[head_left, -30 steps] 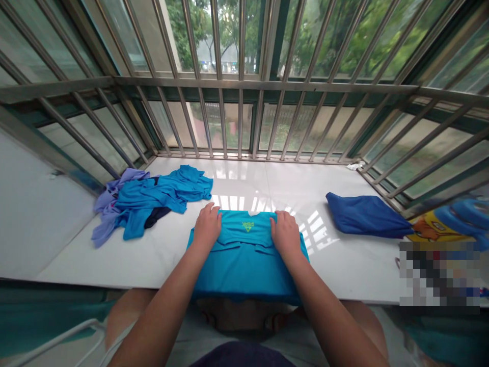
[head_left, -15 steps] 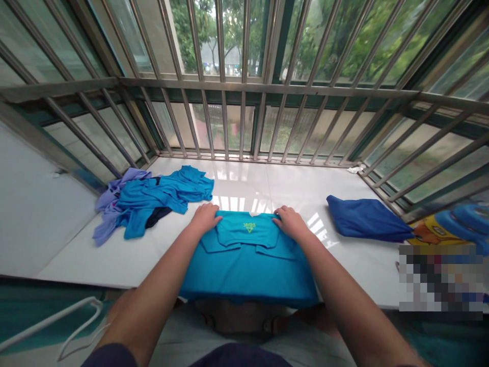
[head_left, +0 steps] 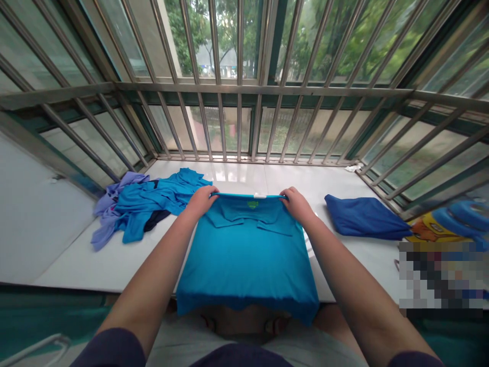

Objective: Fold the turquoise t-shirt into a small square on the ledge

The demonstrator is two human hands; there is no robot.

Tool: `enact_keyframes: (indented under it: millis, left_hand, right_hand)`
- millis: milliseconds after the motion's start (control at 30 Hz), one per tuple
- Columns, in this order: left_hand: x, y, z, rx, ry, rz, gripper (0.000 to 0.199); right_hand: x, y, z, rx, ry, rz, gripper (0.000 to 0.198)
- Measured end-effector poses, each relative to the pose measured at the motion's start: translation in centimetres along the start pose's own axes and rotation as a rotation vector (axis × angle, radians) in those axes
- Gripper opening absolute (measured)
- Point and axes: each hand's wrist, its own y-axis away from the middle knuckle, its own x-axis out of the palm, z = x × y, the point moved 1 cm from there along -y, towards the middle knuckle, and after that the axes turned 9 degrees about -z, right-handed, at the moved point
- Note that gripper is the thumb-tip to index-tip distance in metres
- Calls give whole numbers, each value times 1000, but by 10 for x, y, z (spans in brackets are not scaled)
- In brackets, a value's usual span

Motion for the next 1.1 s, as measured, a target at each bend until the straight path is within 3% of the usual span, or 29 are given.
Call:
enact_keyframes:
  millis: [67,133,200,300,367,467,600,733,800,900,1000,1100]
  left_hand:
    - [-5,34,1,47,18,-69,23]
    - [-2,83,5,140,54,-155,21]
    - [7,139,10,197,54,-163,21]
    - [19,207,11,228,23,-90,26]
    - [21,229,5,236,2,-59,31]
    - [14,224,-12,250,-22,-45,34]
    - [5,184,-40,219,-70,-83,37]
    - [3,173,-52,-23,-247,-88,38]
    - [4,182,-48,-197,-289,-67,40]
    - [9,199,-37,-365,-183,14,41]
    - [15,207,-31,-422,-63,43,37]
    - [17,206,-33,-435,23,22,33]
  right_hand:
    - [-9,28,1,-79,-47,-78,21]
    - [-9,71,4,-226,-97,-144,23]
    - [-1,123,8,-361,-86,-147,26]
    - [17,192,18,-384,1,-59,29]
    - [24,220,26,-346,36,-29,32]
    - [28,226,43,-260,56,-58,38]
    - [26,197,74,-181,103,-87,37]
    - [17,184,91,-148,144,36,35]
    - [12,188,83,-28,168,65,29]
    - [7,191,56,268,166,45,30]
    - [10,182,28,514,89,72,35]
    - [15,166,13,623,8,73,33]
